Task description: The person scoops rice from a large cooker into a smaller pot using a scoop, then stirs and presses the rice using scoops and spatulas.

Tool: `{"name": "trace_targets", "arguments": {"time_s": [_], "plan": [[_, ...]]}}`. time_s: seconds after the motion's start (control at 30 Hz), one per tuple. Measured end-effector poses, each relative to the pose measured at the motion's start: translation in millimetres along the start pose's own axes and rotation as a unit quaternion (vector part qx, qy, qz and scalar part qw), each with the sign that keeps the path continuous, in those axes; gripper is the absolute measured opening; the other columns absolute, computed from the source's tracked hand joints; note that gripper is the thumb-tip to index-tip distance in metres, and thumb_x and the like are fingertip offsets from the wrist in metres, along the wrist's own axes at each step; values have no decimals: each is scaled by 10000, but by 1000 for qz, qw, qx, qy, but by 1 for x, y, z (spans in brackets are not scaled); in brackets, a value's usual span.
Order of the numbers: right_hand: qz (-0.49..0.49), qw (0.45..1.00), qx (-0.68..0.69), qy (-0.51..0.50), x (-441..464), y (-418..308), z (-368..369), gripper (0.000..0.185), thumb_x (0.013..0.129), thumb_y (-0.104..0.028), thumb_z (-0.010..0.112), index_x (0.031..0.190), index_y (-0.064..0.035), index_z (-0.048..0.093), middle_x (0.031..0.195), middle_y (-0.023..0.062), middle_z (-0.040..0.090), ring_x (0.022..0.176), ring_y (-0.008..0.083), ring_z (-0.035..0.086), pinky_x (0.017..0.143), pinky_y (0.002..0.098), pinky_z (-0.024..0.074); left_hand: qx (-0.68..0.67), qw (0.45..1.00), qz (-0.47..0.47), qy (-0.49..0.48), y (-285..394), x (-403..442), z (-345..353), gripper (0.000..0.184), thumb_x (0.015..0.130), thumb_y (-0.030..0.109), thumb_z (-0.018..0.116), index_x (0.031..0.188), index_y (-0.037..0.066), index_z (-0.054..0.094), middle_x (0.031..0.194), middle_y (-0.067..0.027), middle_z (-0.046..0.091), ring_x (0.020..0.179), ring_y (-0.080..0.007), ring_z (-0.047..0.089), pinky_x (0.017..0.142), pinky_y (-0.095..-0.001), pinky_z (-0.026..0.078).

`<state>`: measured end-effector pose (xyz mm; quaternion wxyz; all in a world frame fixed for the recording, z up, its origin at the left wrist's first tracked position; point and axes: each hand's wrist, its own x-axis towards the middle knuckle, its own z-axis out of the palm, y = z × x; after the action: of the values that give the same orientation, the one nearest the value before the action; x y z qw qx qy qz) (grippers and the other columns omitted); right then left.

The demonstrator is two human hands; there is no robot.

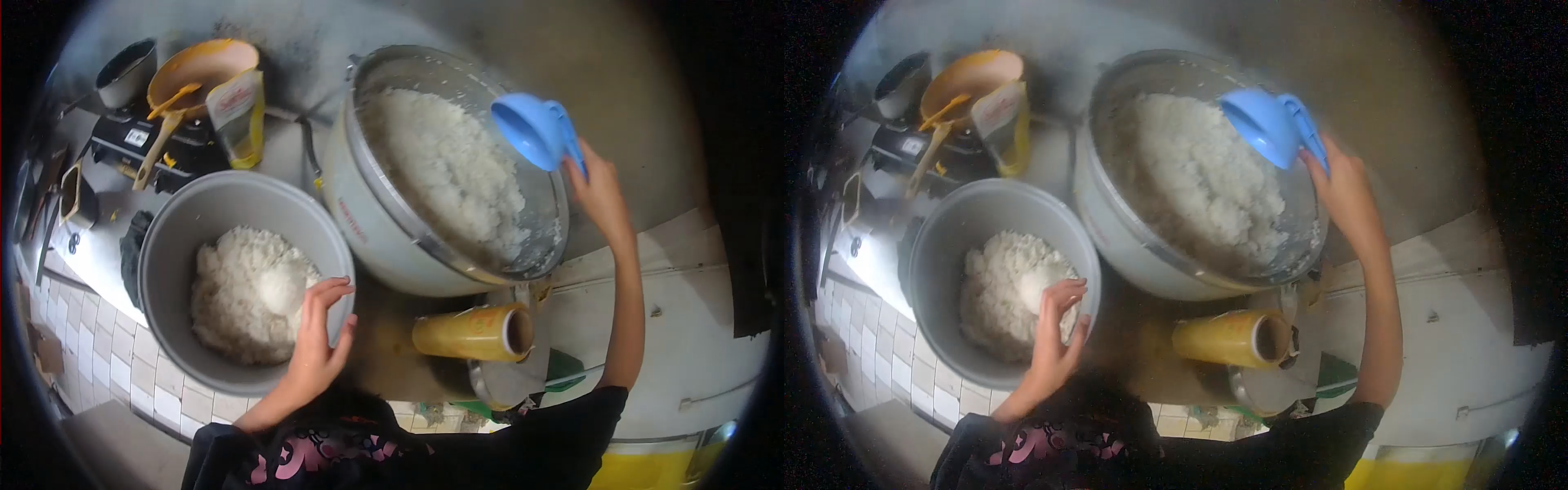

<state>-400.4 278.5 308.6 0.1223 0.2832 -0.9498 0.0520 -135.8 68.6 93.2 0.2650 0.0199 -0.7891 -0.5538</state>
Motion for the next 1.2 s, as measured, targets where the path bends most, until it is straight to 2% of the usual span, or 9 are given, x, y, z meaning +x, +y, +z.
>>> {"name": "trace_targets", "arguments": {"time_s": [0.13, 0.3, 0.37, 0.43, 0.7, 0.77, 0.9, 1.07, 1.2], "plan": [[60, 961, -251, -98, 27, 76, 45, 335, 848, -267, 533, 1101, -50, 499, 817, 200, 616, 743, 368, 609, 627, 443, 474, -15, 999, -50, -10, 1, 16, 47, 591, 774, 17, 595, 1278, -18, 288, 1321, -218, 297, 1214, -374, 321, 1001, -410, 287], [-34, 933, -235, -271, 33, 117, 94, 323, 849, -233, 526, 1027, 35, 497, 801, 202, 613, 730, 365, 615, 636, 464, 487, 48, 996, -43, 69, 5, 41, 80, 893, 687, 100, 726, 1360, -24, 152, 1388, -258, 172, 1275, -407, 231, 1040, -439, 242], [111, 905, -65, -406, 34, 113, 90, 263, 847, -178, 524, 953, 55, 466, 638, 194, 573, 482, 317, 583, 446, 400, 477, 78, 993, -35, 87, -1, 48, 89, 929, 666, 118, 746, 1361, -31, 147, 1389, -262, 163, 1285, -412, 214, 1043, -447, 237], [69, 913, -62, -398, 34, 114, 89, 241, 845, -160, 519, 935, 59, 472, 620, 181, 565, 438, 281, 566, 398, 375, 457, 120, 986, -37, 107, -14, 47, 104, 991, 625, 159, 773, 1359, -46, 138, 1387, -280, 147, 1292, -438, 183, 1046, -463, 229], [-89, 862, 32, -498, 42, 79, 118, 231, 811, -147, 549, 894, 64, 501, 604, 187, 560, 447, 277, 571, 412, 377, 458, 135, 985, -73, 83, -26, 36, 111, 1041, 557, 66, 793, 1352, -60, 131, 1391, -316, 95, 1282, -471, 173, 1045, -471, 220], [-238, 852, 78, -460, 28, 64, 138, 242, 768, -124, 568, 897, 73, 516, 602, 207, 555, 517, 313, 586, 483, 395, 463, 132, 986, -69, 79, -27, 33, 111, 1055, 530, 26, 790, 1351, -58, 132, 1386, -327, 96, 1281, -478, 165, 1047, -466, 217], [-127, 751, -1, -648, 29, -2, 138, 283, 708, -78, 572, 947, 68, 528, 649, 248, 560, 605, 339, 591, 558, 408, 457, 141, 985, -63, 73, -28, 31, 110, 1041, 539, 56, 798, 1344, -67, 149, 1381, -329, 108, 1272, -485, 185, 1042, -478, 230], [-268, 813, 127, -501, 27, 10, 125, 322, 725, -81, 566, 991, 86, 493, 543, 192, 533, 475, 283, 562, 463, 390, 447, 141, 985, -55, 77, -27, 37, 108, 993, 575, 112, 794, 1337, -61, 180, 1381, -308, 138, 1263, -495, 197, 1032, -506, 243], [-87, 741, 87, -660, 39, 5, 112, 195, 747, -90, 557, 879, 54, 548, 520, 120, 548, 386, 182, 531, 370, 326, 426, 141, 986, -23, 87, -25, 41, 97, 917, 603, 106, 777, 1324, -49, 233, 1368, -274, 212, 1252, -465, 255, 1022, -503, 267]]}}
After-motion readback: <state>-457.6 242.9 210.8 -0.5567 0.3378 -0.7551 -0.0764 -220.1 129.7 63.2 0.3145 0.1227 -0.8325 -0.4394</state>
